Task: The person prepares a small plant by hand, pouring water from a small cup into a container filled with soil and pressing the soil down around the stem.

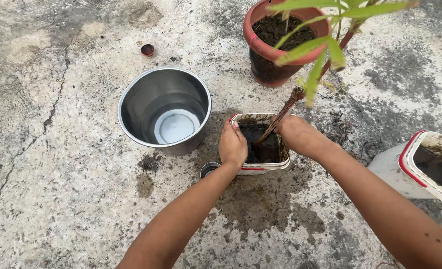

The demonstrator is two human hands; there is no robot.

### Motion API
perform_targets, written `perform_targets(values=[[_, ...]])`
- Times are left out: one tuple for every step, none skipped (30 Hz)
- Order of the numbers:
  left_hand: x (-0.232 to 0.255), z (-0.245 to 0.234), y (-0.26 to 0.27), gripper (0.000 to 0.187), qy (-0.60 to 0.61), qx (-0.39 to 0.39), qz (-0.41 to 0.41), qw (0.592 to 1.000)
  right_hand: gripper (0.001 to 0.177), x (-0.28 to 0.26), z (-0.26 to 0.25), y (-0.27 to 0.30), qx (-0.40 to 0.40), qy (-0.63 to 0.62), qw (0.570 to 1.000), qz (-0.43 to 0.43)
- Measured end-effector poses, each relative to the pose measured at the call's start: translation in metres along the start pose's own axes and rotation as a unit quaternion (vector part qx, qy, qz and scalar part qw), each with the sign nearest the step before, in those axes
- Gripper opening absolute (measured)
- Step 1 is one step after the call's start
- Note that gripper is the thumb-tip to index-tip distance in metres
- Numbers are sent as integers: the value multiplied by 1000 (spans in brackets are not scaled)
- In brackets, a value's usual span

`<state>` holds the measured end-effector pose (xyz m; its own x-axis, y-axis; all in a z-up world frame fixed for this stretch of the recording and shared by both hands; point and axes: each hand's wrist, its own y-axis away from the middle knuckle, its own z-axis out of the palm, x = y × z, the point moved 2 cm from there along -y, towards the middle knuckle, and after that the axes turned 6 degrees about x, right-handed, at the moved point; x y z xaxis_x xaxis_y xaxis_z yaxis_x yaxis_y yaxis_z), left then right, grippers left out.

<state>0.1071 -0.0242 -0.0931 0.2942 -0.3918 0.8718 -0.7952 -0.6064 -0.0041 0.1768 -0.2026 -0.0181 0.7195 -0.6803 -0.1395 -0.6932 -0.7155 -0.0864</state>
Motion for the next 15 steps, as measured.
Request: perform_targets(values=[[-2, 1, 1, 47, 2, -1, -2, 1000, 16, 3, 15, -5, -25, -9, 1000, 9], [-6, 1, 3, 47, 13, 7, 6, 1000, 21, 7, 30, -10, -49, -18, 998, 18], [-7, 3, 1, 47, 27, 15, 19, 999, 18, 8, 44, -14, -38, -29, 999, 11], [-8, 4, 0, 48, 40, 22, 32, 998, 18, 5, 60, -16, -27, -39, 999, 3], [-10, 7, -2, 48, 38, 28, 40, 998, 18, 5, 73, -19, -16, -47, 999, -6], [-12, 10, -3, 48, 35, 33, 48, 998, 18, 9, 83, -23, -23, -11, 999, -21], [-16, 10, -4, 48, 31, 40, 52, 997, 19, 11, 93, -26, -32, 24, 998, -38], [-18, 11, -6, 48, 34, 34, 45, 998, 21, 12, 103, -28, -42, 58, 996, -55], [-19, 12, -5, 47, 39, 27, 37, 998, 21, 13, 108, -27, -29, 47, 997, -53], [-18, 12, -4, 47, 45, 20, 29, 998, 20, 14, 111, -26, -16, 37, 998, -51], [-16, 11, -3, 47, 40, 20, 23, 999, 20, 12, 112, -26, -1, 25, 999, -48], [-14, 10, -2, 47, 36, 21, 17, 999, 18, 10, 111, -26, 1, 30, 999, -44], [-12, 9, -2, 46, 32, 20, 13, 999, 17, 6, 108, -27, 6, 35, 999, -38], [-11, 7, 0, 47, 20, 20, 2, 1000, 16, 2, 103, -27, 10, 40, 999, -32], [-9, 8, -2, 47, 10, 20, -8, 1000, 16, -1, 97, -23, 7, 26, 1000, -9]])
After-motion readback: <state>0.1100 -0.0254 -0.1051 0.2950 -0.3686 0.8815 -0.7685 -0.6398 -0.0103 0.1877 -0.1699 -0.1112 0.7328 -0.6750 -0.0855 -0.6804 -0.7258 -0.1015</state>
